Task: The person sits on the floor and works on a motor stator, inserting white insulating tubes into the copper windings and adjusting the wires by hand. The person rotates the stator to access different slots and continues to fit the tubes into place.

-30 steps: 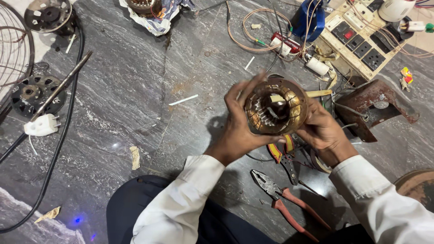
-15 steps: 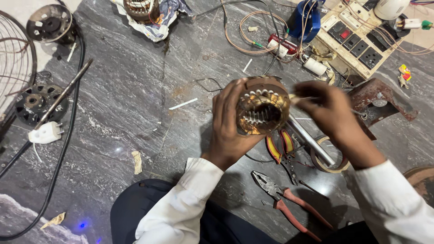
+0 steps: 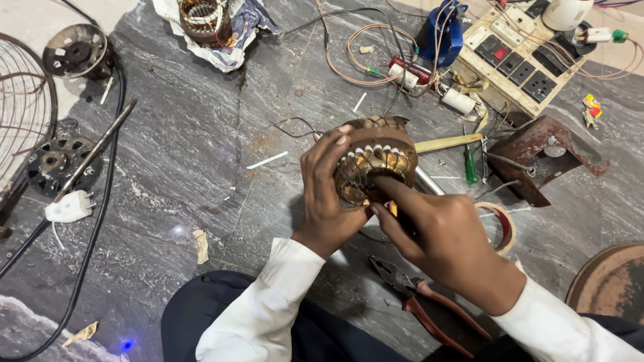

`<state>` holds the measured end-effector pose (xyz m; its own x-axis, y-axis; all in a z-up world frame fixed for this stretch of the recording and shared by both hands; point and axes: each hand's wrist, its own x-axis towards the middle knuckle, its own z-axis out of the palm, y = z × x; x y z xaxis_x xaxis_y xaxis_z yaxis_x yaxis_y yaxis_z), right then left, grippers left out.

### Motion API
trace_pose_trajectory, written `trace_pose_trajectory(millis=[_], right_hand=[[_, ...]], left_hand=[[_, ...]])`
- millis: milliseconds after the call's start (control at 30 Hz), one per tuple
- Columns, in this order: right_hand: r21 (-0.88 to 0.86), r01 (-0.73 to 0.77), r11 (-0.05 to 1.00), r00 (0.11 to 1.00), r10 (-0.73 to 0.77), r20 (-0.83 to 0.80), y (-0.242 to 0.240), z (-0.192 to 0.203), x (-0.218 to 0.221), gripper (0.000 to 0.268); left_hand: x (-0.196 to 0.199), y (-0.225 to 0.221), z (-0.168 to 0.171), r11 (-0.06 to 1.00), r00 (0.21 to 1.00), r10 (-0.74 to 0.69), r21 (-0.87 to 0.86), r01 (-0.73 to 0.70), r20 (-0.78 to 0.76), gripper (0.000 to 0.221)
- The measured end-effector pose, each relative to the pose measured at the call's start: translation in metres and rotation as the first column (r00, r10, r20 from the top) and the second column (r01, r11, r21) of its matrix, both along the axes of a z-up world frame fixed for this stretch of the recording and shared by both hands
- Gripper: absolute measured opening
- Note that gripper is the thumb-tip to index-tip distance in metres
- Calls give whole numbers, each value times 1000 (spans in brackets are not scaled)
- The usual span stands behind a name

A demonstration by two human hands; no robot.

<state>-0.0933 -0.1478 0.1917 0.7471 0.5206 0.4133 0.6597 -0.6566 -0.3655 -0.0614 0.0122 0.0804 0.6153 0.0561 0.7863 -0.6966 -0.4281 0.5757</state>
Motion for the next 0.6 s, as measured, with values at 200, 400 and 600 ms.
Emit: trace_pose_trajectory(millis=[200, 400, 600], right_hand=[[-124, 114, 986, 979, -133, -156, -5, -3, -1, 24], [-75, 107, 991, 980, -118, -163, -5, -6, -2, 20], [58, 86, 995, 992, -80, -94, -2, -9, -4, 19]], left_hand=[[-2, -6, -1, 1000, 1000, -3, 25, 3, -20, 100], [-4, -7, 1, 1000, 999, -15, -9, 15, -34, 98], [-2, -7, 5, 1000, 1000, -15, -5, 15, -23, 98]])
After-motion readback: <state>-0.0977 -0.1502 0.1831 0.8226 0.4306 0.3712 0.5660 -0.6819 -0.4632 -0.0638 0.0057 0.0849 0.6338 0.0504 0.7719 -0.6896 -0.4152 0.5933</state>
